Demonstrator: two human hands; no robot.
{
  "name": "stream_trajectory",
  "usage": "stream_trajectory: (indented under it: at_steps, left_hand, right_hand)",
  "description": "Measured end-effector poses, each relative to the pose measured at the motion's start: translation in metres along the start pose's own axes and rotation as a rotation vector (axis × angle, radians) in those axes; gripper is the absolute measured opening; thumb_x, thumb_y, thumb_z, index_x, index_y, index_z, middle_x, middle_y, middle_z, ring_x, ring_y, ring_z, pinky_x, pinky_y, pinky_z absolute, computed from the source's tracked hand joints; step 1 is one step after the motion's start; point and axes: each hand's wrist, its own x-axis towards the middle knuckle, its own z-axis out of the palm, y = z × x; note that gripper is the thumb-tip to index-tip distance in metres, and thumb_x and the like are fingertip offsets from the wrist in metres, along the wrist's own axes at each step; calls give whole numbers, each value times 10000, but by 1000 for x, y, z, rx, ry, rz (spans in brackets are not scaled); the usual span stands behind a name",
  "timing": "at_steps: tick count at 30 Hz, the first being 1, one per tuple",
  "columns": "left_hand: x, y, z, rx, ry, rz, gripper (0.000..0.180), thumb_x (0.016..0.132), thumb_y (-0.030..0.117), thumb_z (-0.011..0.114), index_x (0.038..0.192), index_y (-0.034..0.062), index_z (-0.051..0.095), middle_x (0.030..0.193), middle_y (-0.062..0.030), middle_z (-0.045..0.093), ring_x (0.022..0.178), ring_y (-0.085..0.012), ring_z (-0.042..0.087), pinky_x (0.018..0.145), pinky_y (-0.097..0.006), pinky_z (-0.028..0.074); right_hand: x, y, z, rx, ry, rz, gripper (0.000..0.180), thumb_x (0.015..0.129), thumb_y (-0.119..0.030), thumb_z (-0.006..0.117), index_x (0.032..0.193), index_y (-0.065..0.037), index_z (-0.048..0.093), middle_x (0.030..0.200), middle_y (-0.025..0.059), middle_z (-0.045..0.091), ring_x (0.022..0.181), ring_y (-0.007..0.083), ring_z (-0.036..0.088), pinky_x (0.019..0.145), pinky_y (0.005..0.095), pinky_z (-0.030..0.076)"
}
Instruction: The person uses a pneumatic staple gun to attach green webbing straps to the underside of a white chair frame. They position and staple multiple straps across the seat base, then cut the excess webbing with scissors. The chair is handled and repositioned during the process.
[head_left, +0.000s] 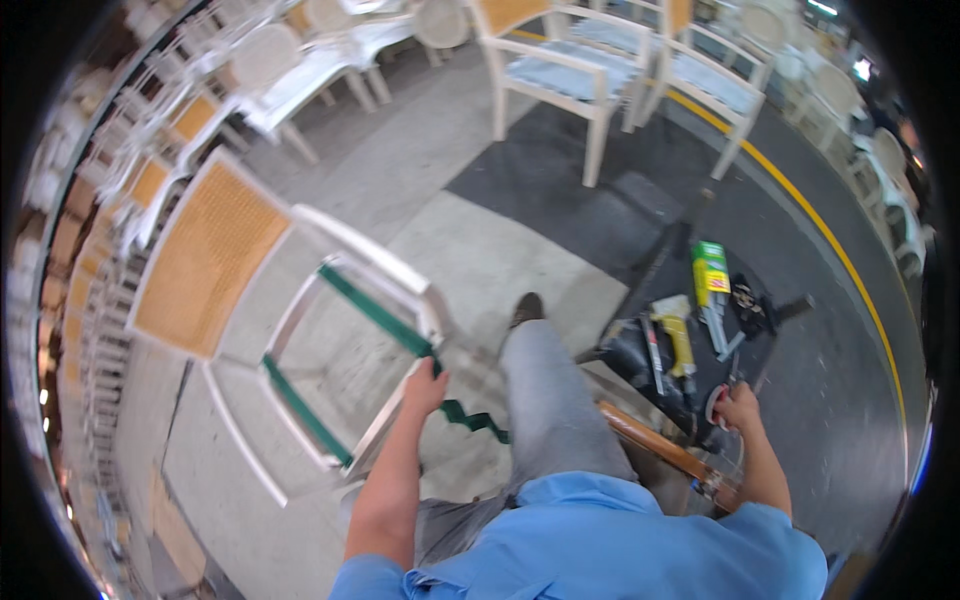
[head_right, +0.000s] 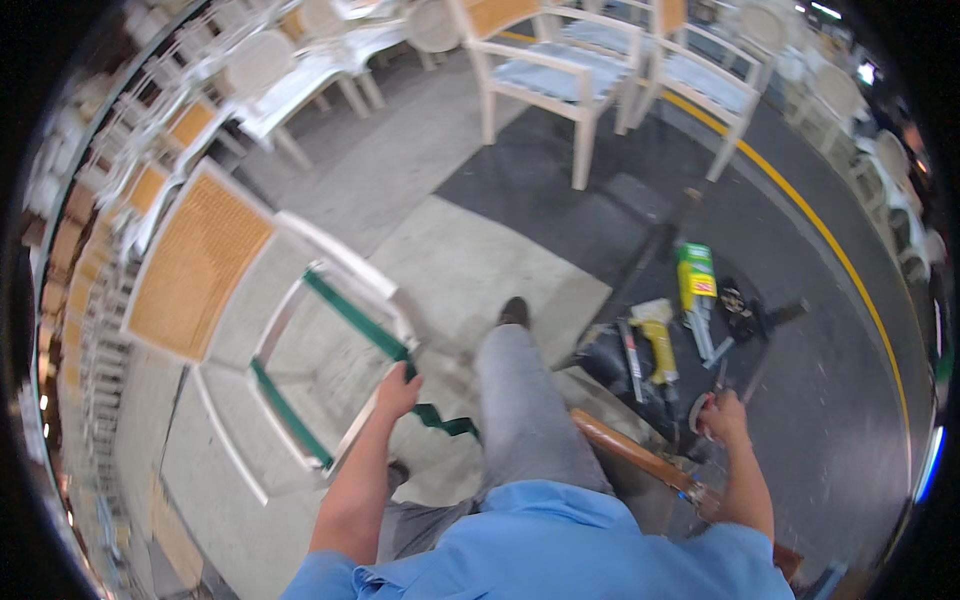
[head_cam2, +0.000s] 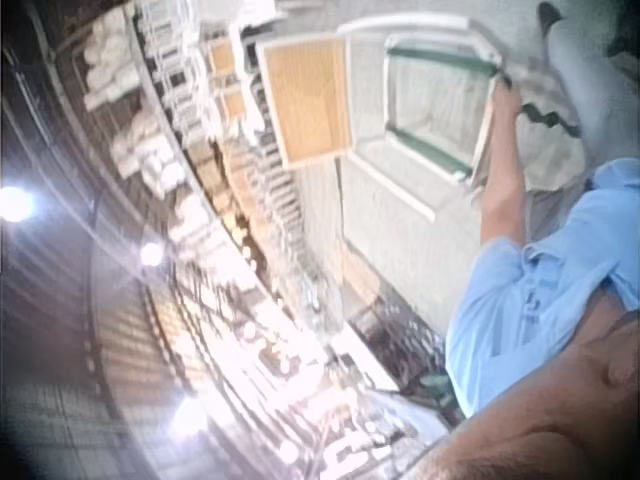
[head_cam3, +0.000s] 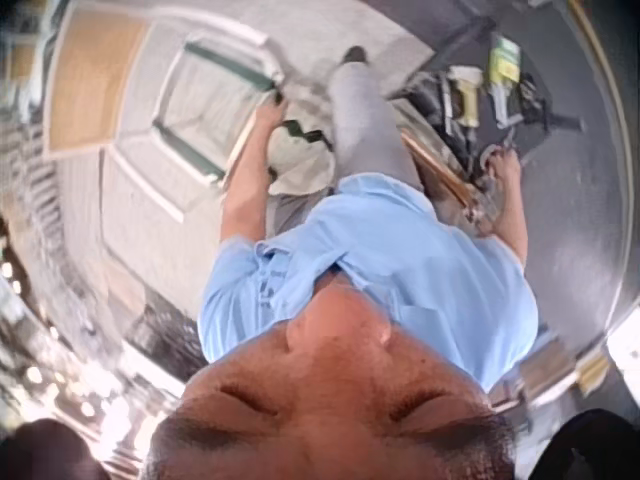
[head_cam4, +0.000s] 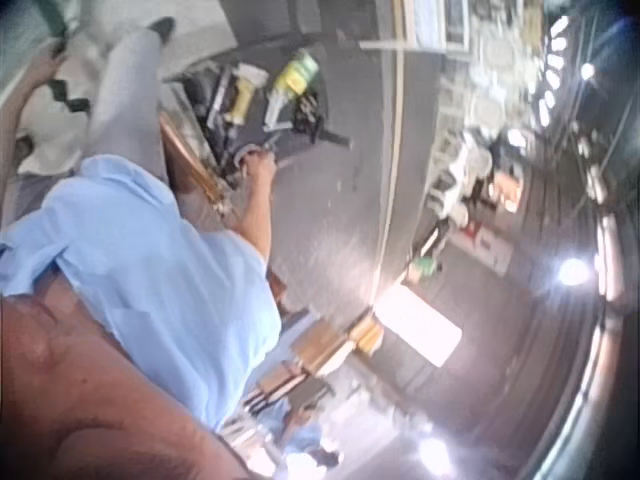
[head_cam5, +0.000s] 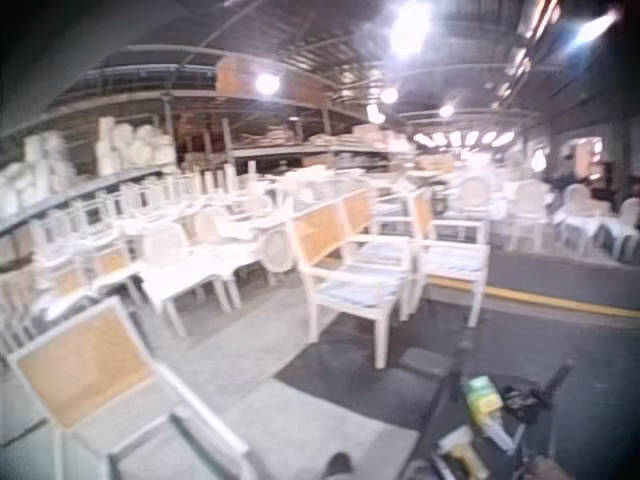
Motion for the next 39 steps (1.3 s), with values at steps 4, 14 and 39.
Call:
stream_trajectory:
  at_steps: [4,14,39]
  left_hand:
    - [-13,-17,-14,-162,117,-30,416,1025,316,630,1295,1,620,1144,-263,739,1082,-461,709,950,-529,540]
    - [-21,-50,-56,-1389,65,-259,280,1138,264,553,1204,14,661,1008,-84,745,895,-205,757,649,-385,618]
    - [6,-30,-69,-1198,54,-339,276,1120,294,607,1105,39,712,871,-14,709,740,-132,676,629,-304,551]
  right_hand:
    - [-27,9,-14,730,-409,249,512,856,-2,689,1348,-37,553,779,103,642,514,265,644,470,431,545]
    - [-80,-166,-37,672,-518,-670,664,864,-232,889,1455,-88,624,1117,127,737,1000,267,760,845,364,602]
    - [-46,-522,160,-429,-330,-1738,447,914,-283,737,1303,-114,596,1094,158,695,1043,363,735,899,499,587]
